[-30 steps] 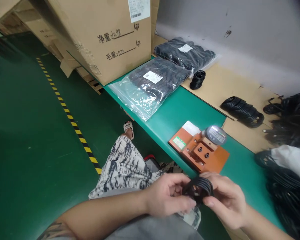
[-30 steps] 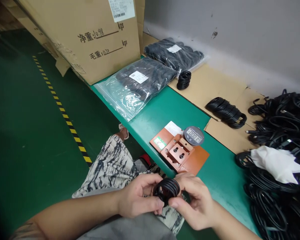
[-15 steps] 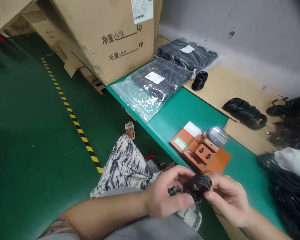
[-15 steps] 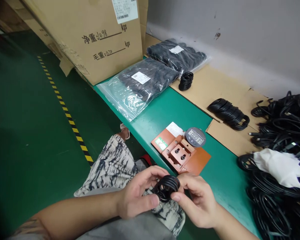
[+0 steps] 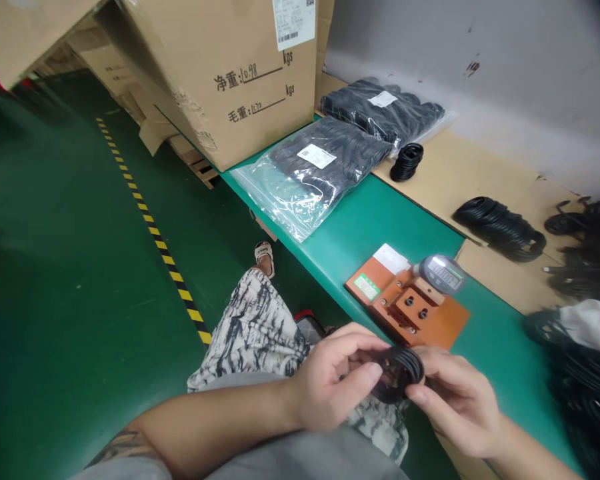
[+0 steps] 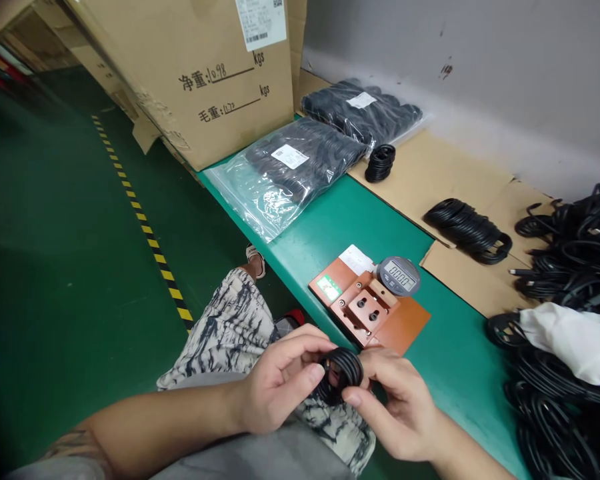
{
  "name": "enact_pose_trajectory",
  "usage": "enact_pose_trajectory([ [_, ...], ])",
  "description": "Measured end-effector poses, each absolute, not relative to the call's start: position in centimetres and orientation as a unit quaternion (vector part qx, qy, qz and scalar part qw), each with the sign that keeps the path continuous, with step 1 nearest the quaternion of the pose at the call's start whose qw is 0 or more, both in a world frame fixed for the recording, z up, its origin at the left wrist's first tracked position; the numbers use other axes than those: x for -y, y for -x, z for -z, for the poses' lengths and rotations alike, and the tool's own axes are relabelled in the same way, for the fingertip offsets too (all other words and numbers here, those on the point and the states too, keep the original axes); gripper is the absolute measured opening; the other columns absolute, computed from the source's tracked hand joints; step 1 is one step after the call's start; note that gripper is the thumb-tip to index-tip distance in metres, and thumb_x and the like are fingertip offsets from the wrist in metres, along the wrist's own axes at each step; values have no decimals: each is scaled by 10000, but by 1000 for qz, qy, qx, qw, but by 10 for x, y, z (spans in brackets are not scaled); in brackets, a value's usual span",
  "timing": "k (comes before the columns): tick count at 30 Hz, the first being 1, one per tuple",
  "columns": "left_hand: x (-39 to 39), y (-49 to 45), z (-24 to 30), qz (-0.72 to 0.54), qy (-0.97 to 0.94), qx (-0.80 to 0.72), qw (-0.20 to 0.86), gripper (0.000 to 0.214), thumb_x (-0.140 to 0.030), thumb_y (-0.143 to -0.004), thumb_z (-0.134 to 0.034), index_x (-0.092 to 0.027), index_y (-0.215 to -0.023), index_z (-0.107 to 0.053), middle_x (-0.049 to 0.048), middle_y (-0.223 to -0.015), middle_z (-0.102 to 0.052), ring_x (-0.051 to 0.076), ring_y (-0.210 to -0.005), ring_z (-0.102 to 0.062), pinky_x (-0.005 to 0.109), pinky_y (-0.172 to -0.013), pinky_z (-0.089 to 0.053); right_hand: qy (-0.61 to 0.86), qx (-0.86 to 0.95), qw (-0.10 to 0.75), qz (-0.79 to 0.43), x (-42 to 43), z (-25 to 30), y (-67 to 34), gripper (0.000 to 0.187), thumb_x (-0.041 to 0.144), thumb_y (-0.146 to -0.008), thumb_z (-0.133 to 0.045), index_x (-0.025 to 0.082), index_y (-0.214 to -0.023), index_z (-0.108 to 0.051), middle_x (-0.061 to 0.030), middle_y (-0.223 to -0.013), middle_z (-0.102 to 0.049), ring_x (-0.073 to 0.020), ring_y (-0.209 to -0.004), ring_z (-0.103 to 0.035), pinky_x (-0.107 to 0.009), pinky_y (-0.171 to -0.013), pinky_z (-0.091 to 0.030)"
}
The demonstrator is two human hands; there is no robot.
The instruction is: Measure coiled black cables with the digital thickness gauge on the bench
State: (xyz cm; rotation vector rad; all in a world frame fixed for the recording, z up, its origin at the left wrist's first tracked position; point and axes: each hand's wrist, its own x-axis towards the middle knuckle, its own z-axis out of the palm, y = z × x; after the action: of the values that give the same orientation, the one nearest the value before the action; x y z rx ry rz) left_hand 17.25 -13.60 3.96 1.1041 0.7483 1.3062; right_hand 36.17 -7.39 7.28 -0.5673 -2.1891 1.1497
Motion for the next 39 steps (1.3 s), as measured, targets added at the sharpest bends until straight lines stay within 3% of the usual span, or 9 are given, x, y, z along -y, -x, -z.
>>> enact_pose_trajectory([
  [9, 136, -172, -41, -534, -452, -324, 637, 174, -216, -924, -536, -131, -1066, -588, 98, -1044, -530, 154, -878, -570, 277, -784, -478, 205, 830, 300, -423, 74, -72, -363, 157, 255, -972, -499, 169, -874, -587, -24, -593, -549, -155, -583, -581, -251, -531, -424],
  [16, 133, -179, -45, -499, -368, -375, 689, 119, -193, -859, -584, -135, -950, -535, 56, -863, -569, 131, -781, -542, 240, -699, -443, 154, 832, 289, -448, 71, -72, -360, 244, 164, -966, -355, 183, -864, -576, -38, -605, -574, -152, -556, -534, -272, -544, -401],
  [22, 126, -178, -51, -484, -330, -389, 711, 173, -188, -774, -665, -136, -860, -524, 28, -803, -554, 104, -719, -512, 209, -659, -429, 220, 829, 312, -409, 80, -62, -364, 147, 66, -885, -483, 181, -960, -537, -30, -676, -587, -127, -559, -547, -225, -530, -444],
  [26, 129, -174, -51, -494, -401, -369, 678, 115, -213, -841, -603, -133, -882, -531, 52, -848, -553, 121, -738, -537, 232, -670, -451, 269, 791, 325, -442, 83, -57, -367, 108, 139, -909, -564, 195, -967, -492, -9, -687, -573, -122, -568, -572, -193, -520, -480],
  [30, 131, -170, -52, -504, -546, -363, 562, 60, -133, -835, -566, -125, -892, -586, 84, -902, -579, 148, -797, -569, 248, -701, -469, 245, 813, 319, -420, 79, -64, -362, 108, 266, -923, -614, 171, -928, -564, 6, -600, -566, -105, -483, -546, -183, -475, -444],
  [34, 129, -167, -54, -505, -597, -355, 513, 132, -92, -762, -586, -120, -890, -591, 95, -901, -587, 153, -763, -574, 239, -647, -475, 227, 836, 304, -396, 75, -72, -356, 239, 331, -980, -510, 170, -811, -561, -20, -600, -592, -102, -495, -550, -192, -486, -433],
  [39, 130, -164, -52, -485, -629, -344, 500, 302, -119, -700, -581, -135, -998, -540, 90, -937, -570, 169, -788, -556, 285, -705, -491, 238, 838, 301, -387, 76, -73, -355, 335, 406, -990, -476, 164, -767, -540, -26, -567, -571, -105, -467, -514, -203, -455, -411],
])
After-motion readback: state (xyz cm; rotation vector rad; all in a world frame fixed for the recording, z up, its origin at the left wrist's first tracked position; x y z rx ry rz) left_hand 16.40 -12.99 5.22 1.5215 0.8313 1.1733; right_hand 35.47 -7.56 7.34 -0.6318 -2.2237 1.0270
